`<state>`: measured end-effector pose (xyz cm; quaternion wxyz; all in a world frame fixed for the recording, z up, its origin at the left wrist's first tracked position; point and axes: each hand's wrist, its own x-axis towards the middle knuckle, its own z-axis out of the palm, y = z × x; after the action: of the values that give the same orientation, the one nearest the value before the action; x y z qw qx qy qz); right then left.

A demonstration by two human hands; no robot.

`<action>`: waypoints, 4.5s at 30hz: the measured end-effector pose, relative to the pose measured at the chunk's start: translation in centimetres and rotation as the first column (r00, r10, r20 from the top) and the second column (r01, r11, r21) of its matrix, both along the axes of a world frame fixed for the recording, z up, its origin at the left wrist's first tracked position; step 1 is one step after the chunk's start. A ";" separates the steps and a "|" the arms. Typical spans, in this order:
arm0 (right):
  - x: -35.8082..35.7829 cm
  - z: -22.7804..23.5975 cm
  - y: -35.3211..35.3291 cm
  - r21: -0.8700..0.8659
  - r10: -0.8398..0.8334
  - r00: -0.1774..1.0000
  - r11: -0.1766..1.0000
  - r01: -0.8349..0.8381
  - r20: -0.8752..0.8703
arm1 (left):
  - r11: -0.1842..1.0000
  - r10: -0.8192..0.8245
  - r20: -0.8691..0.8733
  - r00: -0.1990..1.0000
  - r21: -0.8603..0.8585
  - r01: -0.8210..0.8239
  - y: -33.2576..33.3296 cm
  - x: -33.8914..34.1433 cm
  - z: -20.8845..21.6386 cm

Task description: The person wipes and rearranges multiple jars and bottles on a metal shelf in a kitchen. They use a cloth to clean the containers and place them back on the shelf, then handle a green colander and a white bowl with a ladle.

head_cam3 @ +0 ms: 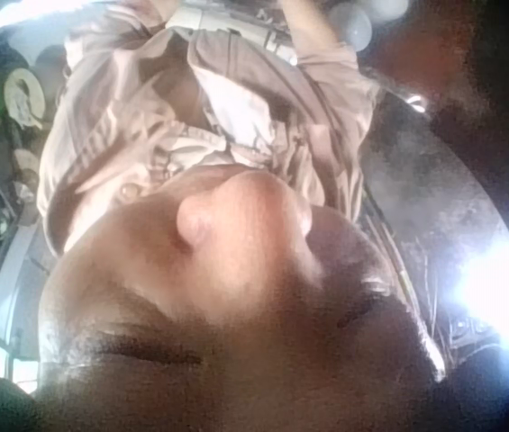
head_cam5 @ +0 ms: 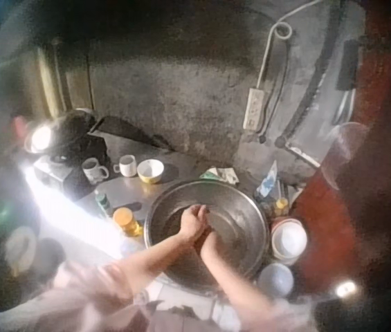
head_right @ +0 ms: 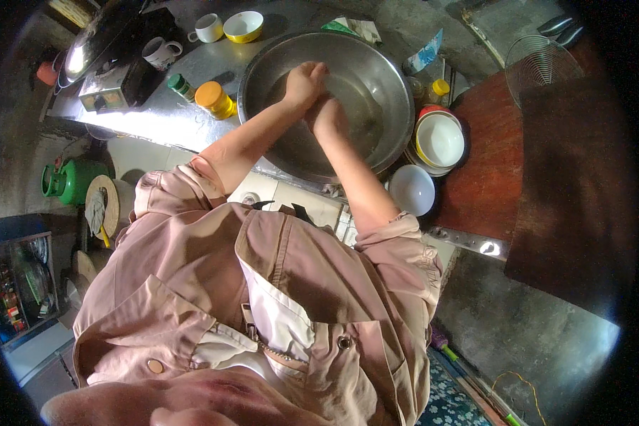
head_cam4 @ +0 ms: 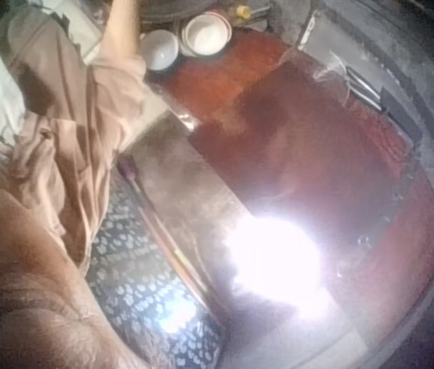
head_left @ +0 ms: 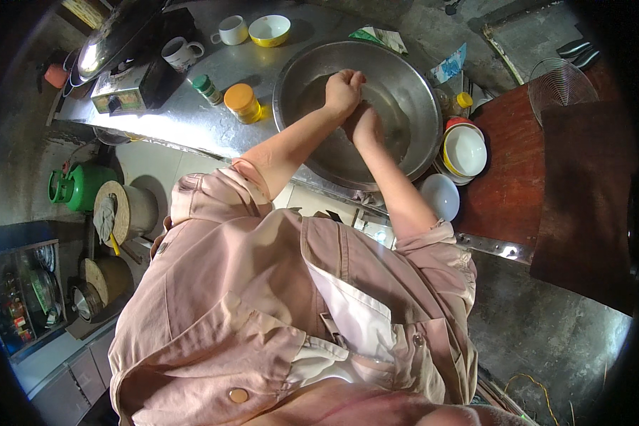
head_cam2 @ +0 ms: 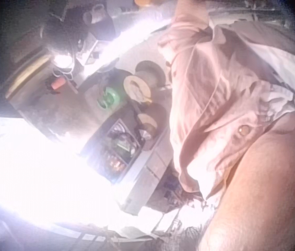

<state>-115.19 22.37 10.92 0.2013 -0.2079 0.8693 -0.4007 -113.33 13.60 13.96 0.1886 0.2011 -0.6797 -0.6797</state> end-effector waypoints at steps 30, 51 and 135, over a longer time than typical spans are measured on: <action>4.0 5.9 3.5 -0.483 0.306 0.544 0.849 0.216 0.781 | 0.664 -0.625 -0.323 0.711 0.259 0.702 -1.0 4.3 5.2; 1.6 1.2 1.9 0.240 0.046 0.948 0.970 0.033 -0.314 | 0.884 -0.058 -0.212 0.976 0.444 0.149 1.2 2.3 0.4; 48.2 1.9 -31.0 -0.498 0.847 0.471 0.307 -0.811 -0.245 | 0.901 0.032 -0.156 0.987 -0.423 -0.096 -28.9 62.6 4.5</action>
<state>-67.00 -8.60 12.81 0.3356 -0.6595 0.4735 -0.4777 -50.70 -15.34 18.44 0.2997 0.1270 -0.7900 -0.5197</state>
